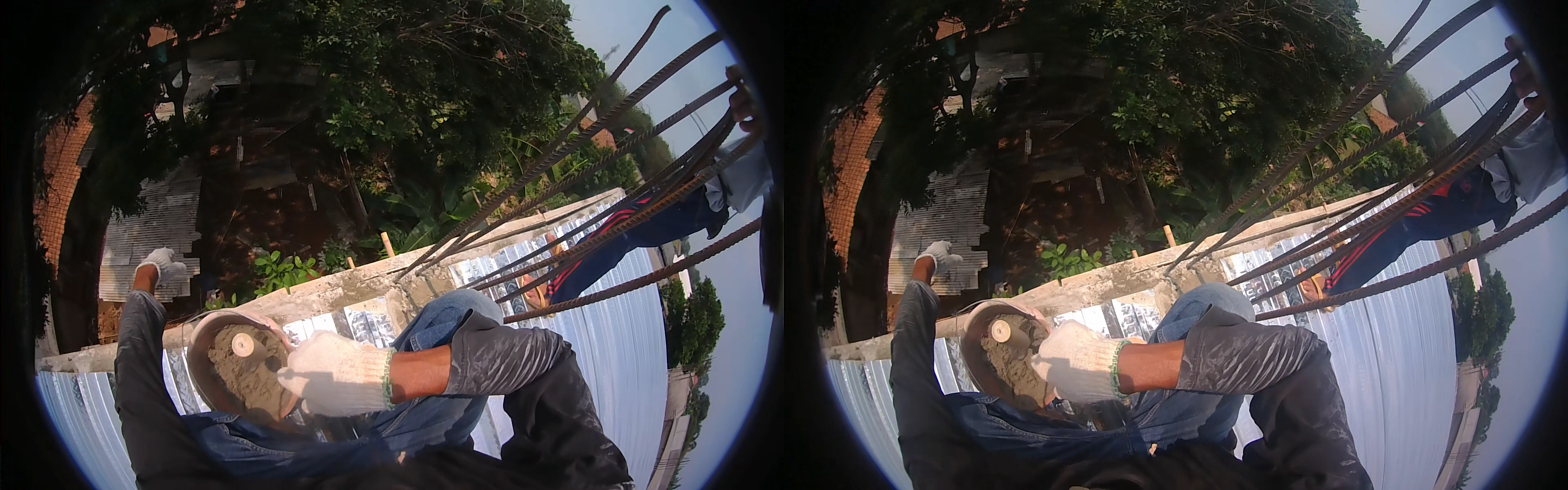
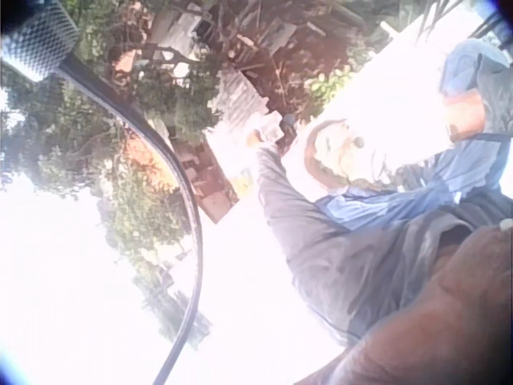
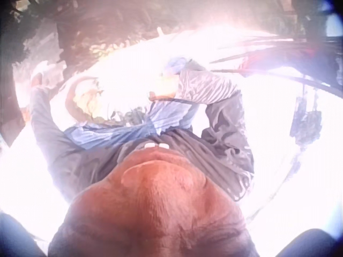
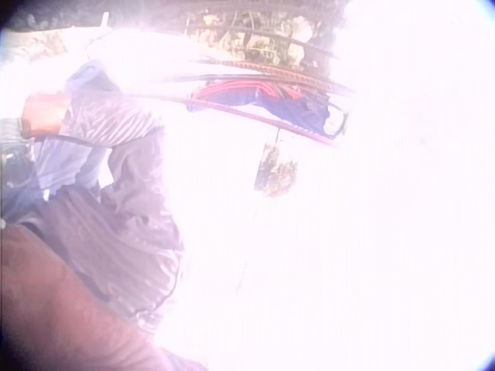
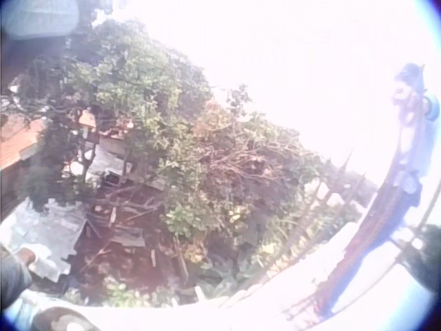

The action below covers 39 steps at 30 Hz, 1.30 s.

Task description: The person scoops cement from a bucket with a trowel and applies it to the seams of a corrugated metal roof. They repeatedly smooth the cement along the roof ridges while another person works nearby.

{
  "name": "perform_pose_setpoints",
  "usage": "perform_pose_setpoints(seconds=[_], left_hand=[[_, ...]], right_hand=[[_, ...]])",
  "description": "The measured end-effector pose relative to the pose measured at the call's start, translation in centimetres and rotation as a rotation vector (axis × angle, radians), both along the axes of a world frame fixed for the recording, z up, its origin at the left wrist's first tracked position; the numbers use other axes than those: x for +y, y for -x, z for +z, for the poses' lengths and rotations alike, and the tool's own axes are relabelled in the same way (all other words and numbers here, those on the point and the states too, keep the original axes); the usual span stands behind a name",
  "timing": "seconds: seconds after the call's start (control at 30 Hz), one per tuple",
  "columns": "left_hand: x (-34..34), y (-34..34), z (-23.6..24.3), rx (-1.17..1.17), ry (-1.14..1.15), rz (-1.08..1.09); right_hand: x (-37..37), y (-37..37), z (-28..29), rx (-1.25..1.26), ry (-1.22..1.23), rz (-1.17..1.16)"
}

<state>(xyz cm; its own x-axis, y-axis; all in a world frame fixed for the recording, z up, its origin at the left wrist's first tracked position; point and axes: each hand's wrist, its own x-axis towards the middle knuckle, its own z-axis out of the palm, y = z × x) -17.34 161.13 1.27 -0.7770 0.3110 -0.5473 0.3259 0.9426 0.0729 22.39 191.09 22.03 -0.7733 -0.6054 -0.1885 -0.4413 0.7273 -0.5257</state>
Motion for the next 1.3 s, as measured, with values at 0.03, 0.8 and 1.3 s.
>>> perform_pose_setpoints(seconds=[0.03, 0.8, 1.3], left_hand=[[-0.1, -0.2, 0.4, 0.012, -0.011, -0.002], [1.0, -1.5, 2.7, -0.028, 0.007, -0.024], [1.0, -1.9, 3.6, -0.005, 0.018, -0.056]], right_hand=[[-0.1, -0.6, 0.1, -0.038, 0.044, -0.029], [-1.6, -6.0, -4.8, 0.099, -0.095, 0.143], [-3.4, -1.8, 4.1, -0.064, -0.34, 0.317]])
